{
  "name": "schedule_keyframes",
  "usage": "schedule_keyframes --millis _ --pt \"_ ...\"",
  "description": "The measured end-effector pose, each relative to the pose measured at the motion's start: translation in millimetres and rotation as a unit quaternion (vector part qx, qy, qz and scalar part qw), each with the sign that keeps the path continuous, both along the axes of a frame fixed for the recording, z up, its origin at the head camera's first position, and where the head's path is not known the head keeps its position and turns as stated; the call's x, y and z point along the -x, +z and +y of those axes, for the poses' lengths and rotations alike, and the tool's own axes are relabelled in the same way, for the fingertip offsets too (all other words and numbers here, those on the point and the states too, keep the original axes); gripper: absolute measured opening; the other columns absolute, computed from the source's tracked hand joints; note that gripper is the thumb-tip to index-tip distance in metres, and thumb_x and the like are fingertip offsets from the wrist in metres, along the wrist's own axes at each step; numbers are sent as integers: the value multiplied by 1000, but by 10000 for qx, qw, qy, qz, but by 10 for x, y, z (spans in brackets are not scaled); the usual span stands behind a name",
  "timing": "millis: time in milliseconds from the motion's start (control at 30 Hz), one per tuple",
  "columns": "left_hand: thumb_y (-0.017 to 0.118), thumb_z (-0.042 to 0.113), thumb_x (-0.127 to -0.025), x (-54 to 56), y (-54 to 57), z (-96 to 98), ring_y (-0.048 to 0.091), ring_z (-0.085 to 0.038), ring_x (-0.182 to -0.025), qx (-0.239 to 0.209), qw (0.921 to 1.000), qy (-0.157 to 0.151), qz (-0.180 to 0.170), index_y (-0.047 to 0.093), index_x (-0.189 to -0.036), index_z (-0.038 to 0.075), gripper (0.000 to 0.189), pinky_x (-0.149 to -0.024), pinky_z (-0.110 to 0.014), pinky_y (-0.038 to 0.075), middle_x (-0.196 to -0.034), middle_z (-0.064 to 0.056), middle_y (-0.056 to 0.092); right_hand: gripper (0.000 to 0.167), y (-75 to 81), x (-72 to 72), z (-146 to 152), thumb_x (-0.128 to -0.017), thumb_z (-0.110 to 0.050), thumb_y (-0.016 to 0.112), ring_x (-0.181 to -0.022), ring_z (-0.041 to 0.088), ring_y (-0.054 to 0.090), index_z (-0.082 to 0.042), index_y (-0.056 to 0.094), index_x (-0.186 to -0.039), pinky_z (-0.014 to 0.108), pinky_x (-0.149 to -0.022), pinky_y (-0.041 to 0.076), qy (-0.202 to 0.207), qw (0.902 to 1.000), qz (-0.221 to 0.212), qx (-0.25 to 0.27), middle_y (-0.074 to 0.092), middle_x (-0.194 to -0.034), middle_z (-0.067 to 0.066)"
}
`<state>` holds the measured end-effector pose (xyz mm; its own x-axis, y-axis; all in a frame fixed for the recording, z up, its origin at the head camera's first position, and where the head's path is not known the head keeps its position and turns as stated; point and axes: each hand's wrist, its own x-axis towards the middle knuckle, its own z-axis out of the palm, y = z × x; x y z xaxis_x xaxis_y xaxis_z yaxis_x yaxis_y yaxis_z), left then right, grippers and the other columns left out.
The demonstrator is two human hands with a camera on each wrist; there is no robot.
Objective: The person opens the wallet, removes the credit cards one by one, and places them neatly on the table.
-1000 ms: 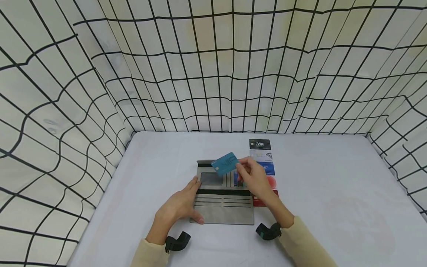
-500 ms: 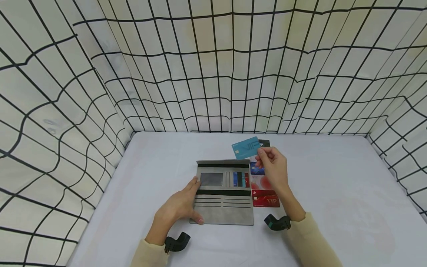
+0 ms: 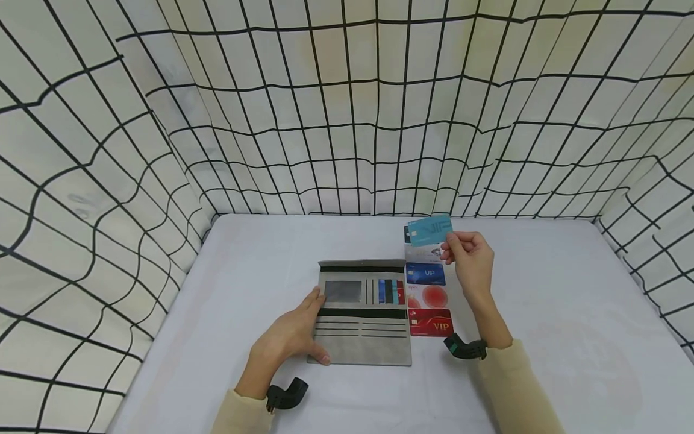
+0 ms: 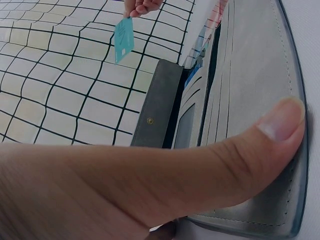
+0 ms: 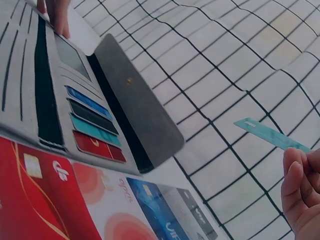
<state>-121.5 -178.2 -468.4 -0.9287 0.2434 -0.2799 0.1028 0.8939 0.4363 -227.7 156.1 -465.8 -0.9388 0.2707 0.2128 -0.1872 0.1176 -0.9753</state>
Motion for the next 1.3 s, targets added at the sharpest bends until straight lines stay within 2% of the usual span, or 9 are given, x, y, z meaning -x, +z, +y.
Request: schedule_keyframes --millis 233,533,667,933,1133,1300 --pt "99 35 -53 -1 3 -16 42 -39 -144 9 10000 0 27 33 -154 -1 126 -109 -52 45 -167 -16 21 28 -55 80 160 -99 -25 63 -61 4 65 0 60 -112 15 -62 56 -261 9995 -161 -16 69 -77 -10" --pt "100 34 -52 -20 23 -21 43 -40 -143 -18 10000 -14 49 35 -152 -3 125 -109 -53 45 -166 -18 23 17 -212 188 350 -101 -27 59 -65 3 67 -11 58 -108 14 -64 57 -639 9932 -973 38 69 -79 -11" --pt "100 35 -52 -21 22 -35 42 -40 -144 -61 10000 -26 25 34 -153 -2 125 -109 -53 44 -167 -17 22 14 -262 217 419 -102 -24 59 -65 1 67 -11 56 -107 15 -62 57 -765 9889 -1247 246 68 -76 -12" --pt "100 34 -53 -30 35 -9 42 -40 -144 -98 9999 -23 20 35 -153 -3 125 -109 -53 45 -167 -17 22 5 -363 361 550 -102 -15 57 -60 3 67 -12 53 -103 18 -60 58 -810 9827 -1511 703 68 -69 -10" --pt "99 35 -53 -23 32 -10 41 -38 -145 -103 9999 2 -33 34 -154 -1 125 -110 -53 44 -167 -16 21 3 -399 448 608 -103 -15 54 -57 2 67 -13 52 -103 17 -60 58 -817 9785 -1818 529 66 -67 -12" --pt "99 35 -54 -13 21 -23 41 -39 -145 -98 9999 2 -57 33 -154 -1 125 -110 -53 44 -167 -16 21 10 -432 512 604 -103 -14 53 -55 1 66 -7 53 -110 18 -60 58 -791 9768 -1970 283 65 -66 -12"
